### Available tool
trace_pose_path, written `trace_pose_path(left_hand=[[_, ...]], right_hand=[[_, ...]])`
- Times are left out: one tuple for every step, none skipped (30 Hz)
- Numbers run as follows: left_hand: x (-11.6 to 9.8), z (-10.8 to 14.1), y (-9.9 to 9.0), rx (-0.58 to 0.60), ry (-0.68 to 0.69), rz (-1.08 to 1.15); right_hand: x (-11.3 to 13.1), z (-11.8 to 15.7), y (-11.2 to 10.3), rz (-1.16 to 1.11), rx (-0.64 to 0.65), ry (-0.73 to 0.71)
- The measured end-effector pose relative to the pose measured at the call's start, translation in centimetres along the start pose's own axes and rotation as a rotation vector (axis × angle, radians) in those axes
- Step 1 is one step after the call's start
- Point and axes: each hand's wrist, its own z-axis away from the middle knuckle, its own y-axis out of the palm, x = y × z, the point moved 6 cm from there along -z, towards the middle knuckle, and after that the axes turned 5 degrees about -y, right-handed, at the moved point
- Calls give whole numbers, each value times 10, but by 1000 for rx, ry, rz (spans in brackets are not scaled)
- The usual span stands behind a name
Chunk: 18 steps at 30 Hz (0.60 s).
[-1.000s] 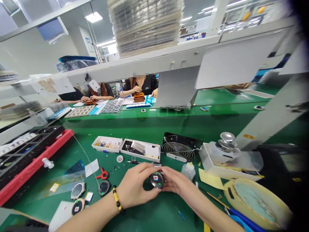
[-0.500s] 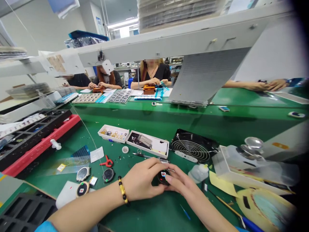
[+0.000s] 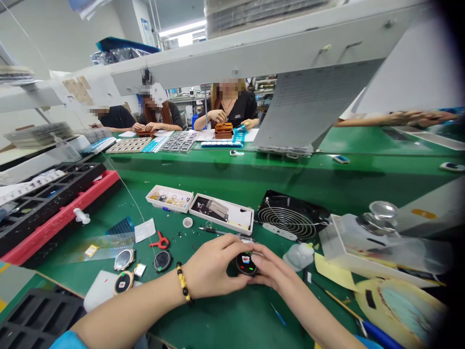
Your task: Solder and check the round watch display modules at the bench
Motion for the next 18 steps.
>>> trace_pose_path(left_hand=[[0, -1, -1, -1, -13, 24], [-1, -1, -3, -4, -29, 53], [0, -2, -5, -9, -52, 97], [1, -3, -7, -16, -83, 163], [4, -3, -9, -19, -124, 256], [7, -4, -10, -11, -174, 375], [11, -4, -10, 14, -225, 517], [14, -4, -9, 56, -271, 668], [15, -4, -6, 110, -305, 814], [15, -3, -4, 168, -321, 942], [13, -2, -3, 226, -321, 1047], [10, -1, -2, 274, -307, 1125], [6, 1, -1, 317, -291, 1174], [2, 3, -1, 360, -278, 1203], [-2, 5, 0, 403, -273, 1218], [-6, 7, 1, 445, -275, 1224], [-9, 9, 2, 485, -283, 1217], [-12, 12, 3, 524, -292, 1206]], right_hand=[[-2, 0, -1, -9, 12, 15], [-2, 0, -2, -15, 23, 25], [-2, 0, -3, -19, 32, 26], [0, 0, -2, -22, 48, 25], [4, 1, -1, -25, 64, 17], [9, 3, 0, -32, 75, 3], [15, 5, 1, -43, 91, -13], [21, 8, 4, -58, 118, -27], [28, 12, 6, -73, 147, -45], [35, 15, 7, -87, 171, -68], [41, 19, 8, -98, 191, -93], [45, 22, 9, -106, 208, -112], [48, 25, 9, -113, 230, -122], [48, 26, 9, -121, 252, -123], [46, 27, 10, -131, 274, -114], [43, 27, 10, -147, 294, -97], [40, 27, 10, -166, 309, -78], [37, 27, 11, -183, 320, -62]])
